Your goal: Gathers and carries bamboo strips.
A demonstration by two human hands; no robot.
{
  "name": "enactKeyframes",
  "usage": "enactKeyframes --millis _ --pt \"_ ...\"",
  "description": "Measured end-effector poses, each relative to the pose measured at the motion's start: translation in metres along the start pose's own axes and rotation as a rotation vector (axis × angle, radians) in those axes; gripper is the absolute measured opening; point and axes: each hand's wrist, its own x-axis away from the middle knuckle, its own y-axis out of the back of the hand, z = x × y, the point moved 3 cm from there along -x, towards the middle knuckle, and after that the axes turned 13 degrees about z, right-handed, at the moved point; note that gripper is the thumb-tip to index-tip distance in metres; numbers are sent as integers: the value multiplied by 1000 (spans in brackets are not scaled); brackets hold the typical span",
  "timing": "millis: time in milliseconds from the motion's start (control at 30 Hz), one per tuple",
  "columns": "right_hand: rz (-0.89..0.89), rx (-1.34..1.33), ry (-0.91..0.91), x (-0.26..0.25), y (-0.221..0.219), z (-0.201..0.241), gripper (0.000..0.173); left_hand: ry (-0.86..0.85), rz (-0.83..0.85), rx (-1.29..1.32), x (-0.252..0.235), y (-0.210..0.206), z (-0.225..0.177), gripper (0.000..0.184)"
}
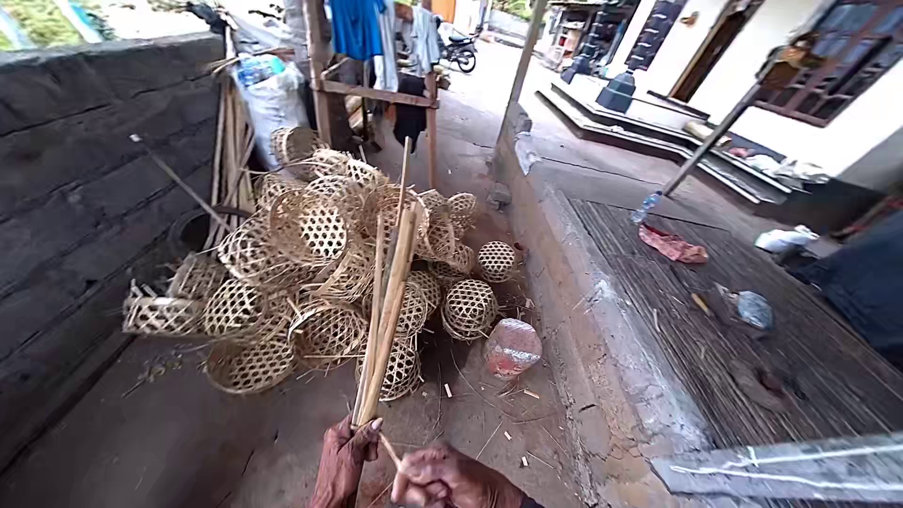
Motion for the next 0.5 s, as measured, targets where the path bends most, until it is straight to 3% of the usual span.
enactKeyframes --millis 100,167,267,367,433,500 --pt "-230 -352 144 3 37 28 28 22 108 31 2 -4 -4 16" --pt "-402 -394 139 3 62 20 32 -9 220 64 5 -11 -2 18" --pt "-596 70 -163 1 84 -3 33 -62 321 102 5 -22 -4 24" --pt "-363 593 -441 -5 81 -21 33 -189 259 -22 1 -21 -9 35" --pt "-122 664 -460 -12 66 -29 33 -229 135 -156 -2 -14 -13 42" --pt "79 552 -403 -20 45 -27 33 -215 5 -296 -8 -5 -16 47"
